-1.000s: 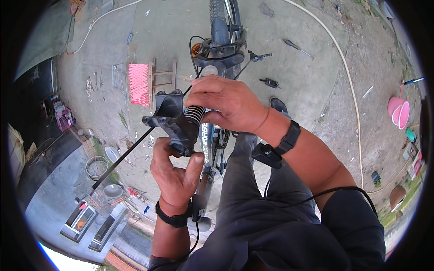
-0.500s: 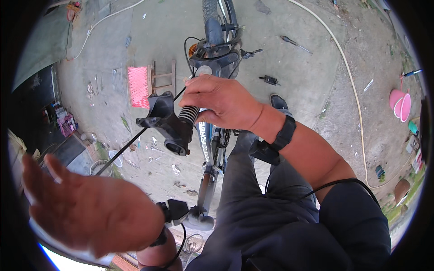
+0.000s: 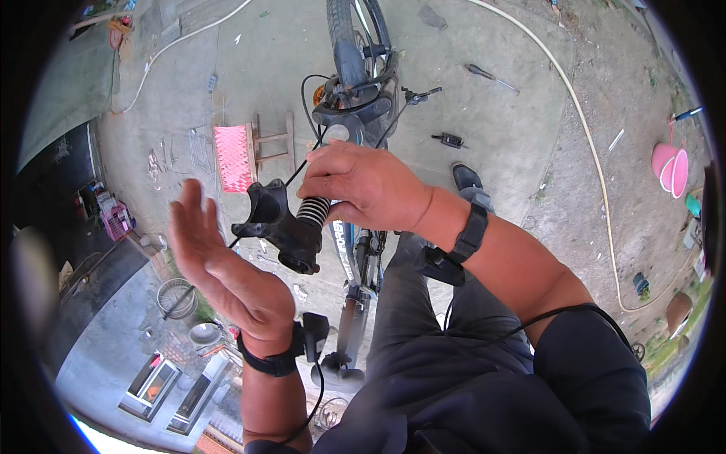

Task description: The person works on a bicycle's handlebar and stem area, using a multi-tool to loosen and tighten bolts, then uses a hammer to tap the stem. The person also picks up small parts from a white basin on the ground.

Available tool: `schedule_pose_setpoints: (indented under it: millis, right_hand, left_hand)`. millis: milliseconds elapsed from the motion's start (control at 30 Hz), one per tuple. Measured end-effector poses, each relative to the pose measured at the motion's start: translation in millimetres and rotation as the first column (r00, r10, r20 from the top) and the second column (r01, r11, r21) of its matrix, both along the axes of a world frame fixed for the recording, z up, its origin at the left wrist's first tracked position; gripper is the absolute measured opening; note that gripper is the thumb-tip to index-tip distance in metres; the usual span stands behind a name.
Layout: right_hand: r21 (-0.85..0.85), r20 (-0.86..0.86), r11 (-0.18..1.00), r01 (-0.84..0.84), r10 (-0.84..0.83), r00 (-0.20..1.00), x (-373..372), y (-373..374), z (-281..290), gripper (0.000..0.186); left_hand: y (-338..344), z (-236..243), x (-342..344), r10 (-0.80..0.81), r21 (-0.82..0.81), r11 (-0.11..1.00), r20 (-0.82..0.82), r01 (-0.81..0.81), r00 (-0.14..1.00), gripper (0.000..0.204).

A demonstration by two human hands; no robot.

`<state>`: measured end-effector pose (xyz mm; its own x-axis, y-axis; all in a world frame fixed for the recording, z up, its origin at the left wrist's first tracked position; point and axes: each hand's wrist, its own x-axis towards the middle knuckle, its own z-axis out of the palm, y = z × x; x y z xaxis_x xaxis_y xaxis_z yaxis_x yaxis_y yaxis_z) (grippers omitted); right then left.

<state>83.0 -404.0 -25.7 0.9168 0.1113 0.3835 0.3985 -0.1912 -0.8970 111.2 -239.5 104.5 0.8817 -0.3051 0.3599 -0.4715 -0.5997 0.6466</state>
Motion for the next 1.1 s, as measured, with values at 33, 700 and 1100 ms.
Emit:
schedule_pose_setpoints:
  millis: [33,700,1100]
  right_hand:
    - [0.008,-0.009,1.0,-0.008,0.008,1.0,-0.1,-0.4,0.1,0.047]
    - [-0.07,-0.22,0.996,0.056,-0.07,0.973,-4.0,-19.1,-18.7,0.085]
    - [-0.029,-0.209,0.999,0.02,-0.025,0.978,7.8,-8.3,-31.6,0.081]
  left_hand:
    - [0.4,-2.2,-4.4,-0.026,-0.004,1.0,-0.027,0.026,0.999,0.061]
    - [-14.4,-16.3,-35.2,-0.004,-0.18,0.977,-0.544,-0.112,0.839,0.055]
    - [-15.6,-10.3,-27.0,-0.009,-0.115,0.991,-0.54,-0.063,0.841,0.055]
